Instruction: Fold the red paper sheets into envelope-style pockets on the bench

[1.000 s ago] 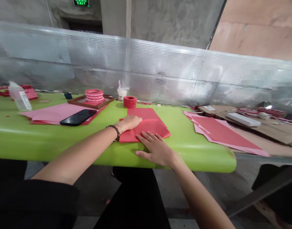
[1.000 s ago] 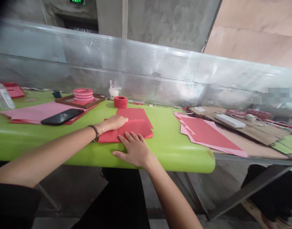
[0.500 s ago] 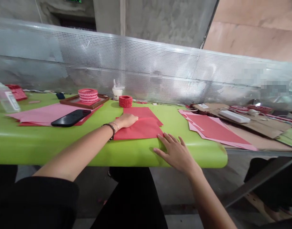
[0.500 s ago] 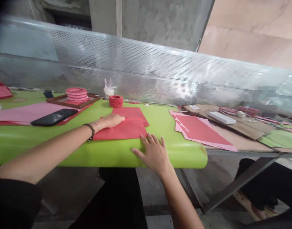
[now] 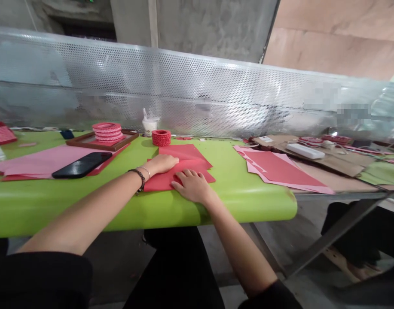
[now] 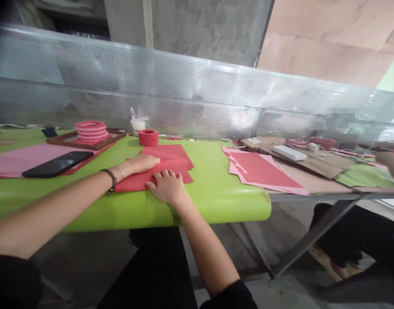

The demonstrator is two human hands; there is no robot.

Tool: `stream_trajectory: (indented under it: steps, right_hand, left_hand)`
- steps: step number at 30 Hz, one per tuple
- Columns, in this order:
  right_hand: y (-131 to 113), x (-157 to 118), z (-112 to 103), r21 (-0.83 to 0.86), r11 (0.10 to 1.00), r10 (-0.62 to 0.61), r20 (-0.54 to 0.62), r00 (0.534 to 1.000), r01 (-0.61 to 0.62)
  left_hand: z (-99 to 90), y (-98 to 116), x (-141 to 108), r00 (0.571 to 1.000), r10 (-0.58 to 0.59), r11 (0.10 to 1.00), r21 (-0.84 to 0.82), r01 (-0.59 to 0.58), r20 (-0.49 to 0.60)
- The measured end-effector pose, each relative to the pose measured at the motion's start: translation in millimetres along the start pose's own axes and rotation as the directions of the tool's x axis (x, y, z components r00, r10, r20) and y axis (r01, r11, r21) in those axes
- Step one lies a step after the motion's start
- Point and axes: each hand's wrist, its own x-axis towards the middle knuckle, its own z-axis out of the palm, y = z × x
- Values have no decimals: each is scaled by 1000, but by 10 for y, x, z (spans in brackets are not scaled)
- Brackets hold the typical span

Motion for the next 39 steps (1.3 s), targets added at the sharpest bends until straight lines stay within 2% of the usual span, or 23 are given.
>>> stream_trajectory:
  steps: [6, 9, 14, 18, 24, 29, 32, 34, 39]
  right_hand:
    - [13, -31, 64, -18, 998, 53, -88, 995, -54]
    - [17, -11, 69, -26, 997, 66, -105, 992, -69]
    - [35, 27, 86, -31, 998, 58, -46, 997, -59]
    - [19, -56, 114, -52, 997, 54, -57, 997, -57]
    - [-24, -325, 147, -112, 992, 54, -103, 993, -66]
    - [-37, -385, 143, -135, 988, 56, -101, 993, -70]
    - [-39, -373, 131, -145, 987, 51, -96, 994, -65]
    - [-38, -367, 119, -146, 987, 50, -95, 994, -64]
    - [-29, -354, 87, -119, 990, 65, -42, 997, -70]
  left_hand:
    - [-279, -5, 80, 998, 56, 998, 42, -55, -35]
    - [-337, -26, 148, 998, 50, 997, 65, -48, -35]
    - [-132, -40, 170, 999, 18, 997, 74, -21, 35]
    - [21, -49, 172, 997, -6, 997, 82, 0, 80]
    - [52, -57, 186, 995, -28, 997, 68, 21, 100]
    - [28, -8, 147, 996, -52, 998, 47, 49, 68]
    - [-27, 48, 95, 997, -56, 998, 15, 55, 55]
    - [-69, 108, 15, 996, -14, 999, -30, 17, 91]
    - [-68, 296, -448, 972, 129, 982, -160, -98, 196]
